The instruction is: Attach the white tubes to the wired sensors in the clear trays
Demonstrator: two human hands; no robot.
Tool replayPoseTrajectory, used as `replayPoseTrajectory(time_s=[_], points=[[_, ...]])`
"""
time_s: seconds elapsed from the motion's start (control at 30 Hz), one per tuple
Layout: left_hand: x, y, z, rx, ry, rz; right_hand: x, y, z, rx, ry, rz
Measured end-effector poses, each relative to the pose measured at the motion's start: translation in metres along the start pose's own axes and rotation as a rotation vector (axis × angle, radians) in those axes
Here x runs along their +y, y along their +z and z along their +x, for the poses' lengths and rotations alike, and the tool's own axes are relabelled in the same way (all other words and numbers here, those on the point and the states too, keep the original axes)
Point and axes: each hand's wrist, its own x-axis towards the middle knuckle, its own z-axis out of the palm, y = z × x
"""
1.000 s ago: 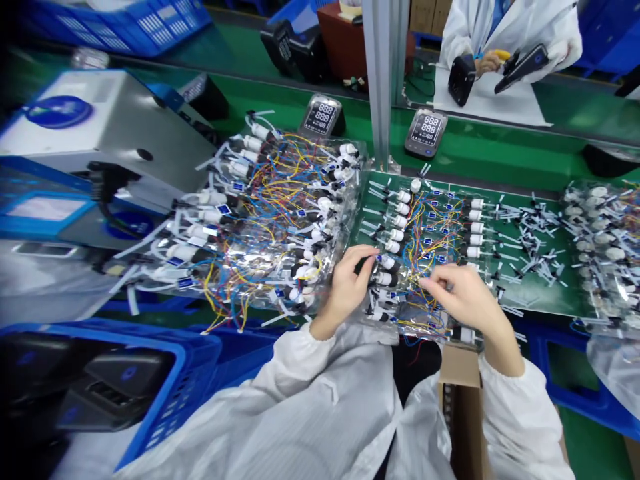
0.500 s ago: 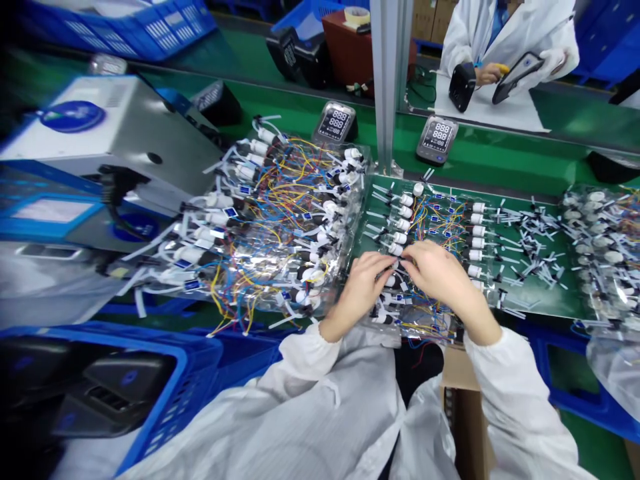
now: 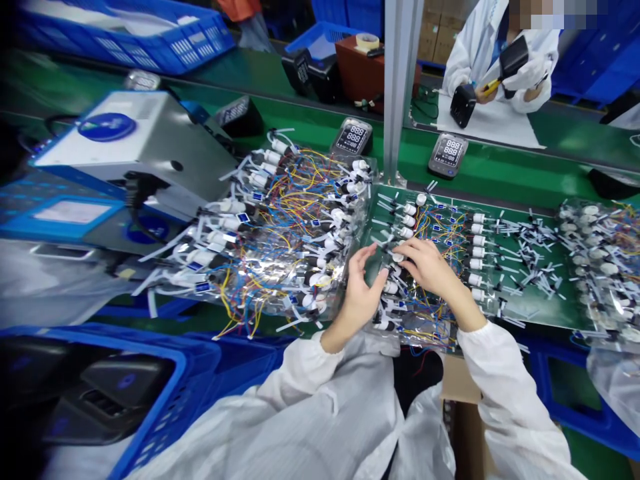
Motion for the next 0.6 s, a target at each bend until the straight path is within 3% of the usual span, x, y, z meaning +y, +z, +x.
replayPoseTrajectory(time_s=[0.13, 0.3, 0.37, 0.5, 0.6], points=[[0.023, 0.000, -0.002, 0.014, 0.100, 0.058, 0.000, -0.001, -0.011, 0.085, -0.094, 0.156], [0.048, -0.007, 0.005, -0.185, 0.297, 0.169, -0.020, -0.001, -0.023, 0.191, -0.148, 0.234], [0.058, -0.013, 0.003, -0.126, 0.270, 0.057, -0.026, -0.006, -0.031, 0.242, -0.089, 0.299], [0.088, -0.029, -0.005, 0.145, 0.224, -0.303, -0.021, -0.017, -0.056, 0.377, 0.102, 0.314], [0.113, -0.042, -0.005, 0.275, 0.312, -0.472, -0.013, -0.016, -0.072, 0.283, 0.140, 0.274]])
